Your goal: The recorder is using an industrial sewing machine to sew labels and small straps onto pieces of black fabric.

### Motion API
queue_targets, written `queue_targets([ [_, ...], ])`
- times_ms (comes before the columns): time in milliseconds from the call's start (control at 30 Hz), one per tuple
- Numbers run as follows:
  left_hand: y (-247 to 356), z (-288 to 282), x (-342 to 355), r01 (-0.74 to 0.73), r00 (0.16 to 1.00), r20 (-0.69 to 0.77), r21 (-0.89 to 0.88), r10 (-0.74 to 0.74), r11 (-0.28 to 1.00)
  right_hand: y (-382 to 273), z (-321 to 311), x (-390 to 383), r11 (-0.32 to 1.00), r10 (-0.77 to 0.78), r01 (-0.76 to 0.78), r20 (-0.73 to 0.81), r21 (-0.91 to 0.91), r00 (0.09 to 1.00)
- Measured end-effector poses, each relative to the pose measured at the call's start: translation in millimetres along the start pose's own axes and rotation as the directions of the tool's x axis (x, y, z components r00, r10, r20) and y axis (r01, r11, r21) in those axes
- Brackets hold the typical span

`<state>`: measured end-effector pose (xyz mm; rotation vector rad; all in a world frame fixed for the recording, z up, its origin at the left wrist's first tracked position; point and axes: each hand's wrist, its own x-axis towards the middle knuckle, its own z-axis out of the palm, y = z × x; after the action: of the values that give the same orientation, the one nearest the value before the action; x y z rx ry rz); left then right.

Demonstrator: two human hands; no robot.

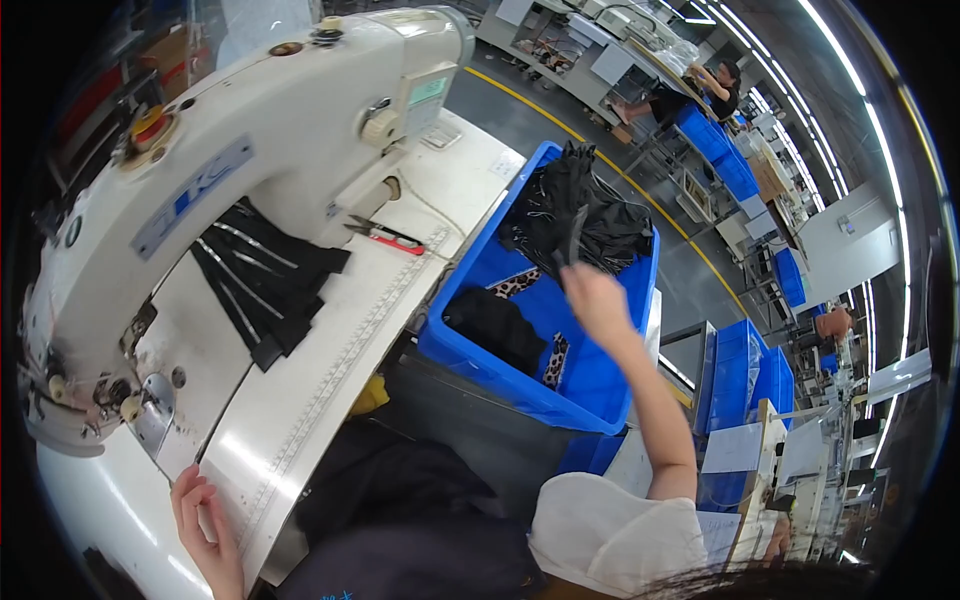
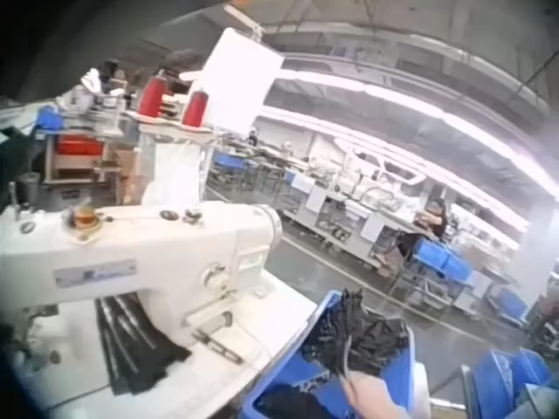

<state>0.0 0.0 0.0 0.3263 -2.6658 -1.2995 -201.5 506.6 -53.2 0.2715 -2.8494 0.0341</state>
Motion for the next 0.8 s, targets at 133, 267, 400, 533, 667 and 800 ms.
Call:
queue_targets([
  [133,13,33,-2,-0.076,0.997,-0.015,0.070,0.078,0.995,-3,61,-26,0.997,-0.033,0.002,0.372,0.081,0.928],
  [267,8,37,4,-0.041,0.999,-0.031,0.071,0.043,0.997,3,97,-33,0.949,-0.219,0.120,0.338,0.290,0.915],
  [400,8,34,2,0.002,0.995,-0.097,0.037,0.001,0.999,5,156,-47,0.988,-0.145,0.121,0.285,0.101,0.948],
  [533,13,30,3,-0.039,0.989,-0.136,0.100,0.053,0.994,5,191,-45,0.995,-0.103,0.095,0.462,0.041,0.881],
  [667,14,22,3,-0.107,0.984,-0.149,-0.026,0.102,0.994,27,171,-37,0.987,-0.154,0.091,0.651,0.130,0.743],
  [800,-3,-35,-24,-0.053,0.957,-0.285,0.012,0.054,0.999,-59,16,36,0.975,-0.015,0.152,0.634,-0.161,0.773],
])
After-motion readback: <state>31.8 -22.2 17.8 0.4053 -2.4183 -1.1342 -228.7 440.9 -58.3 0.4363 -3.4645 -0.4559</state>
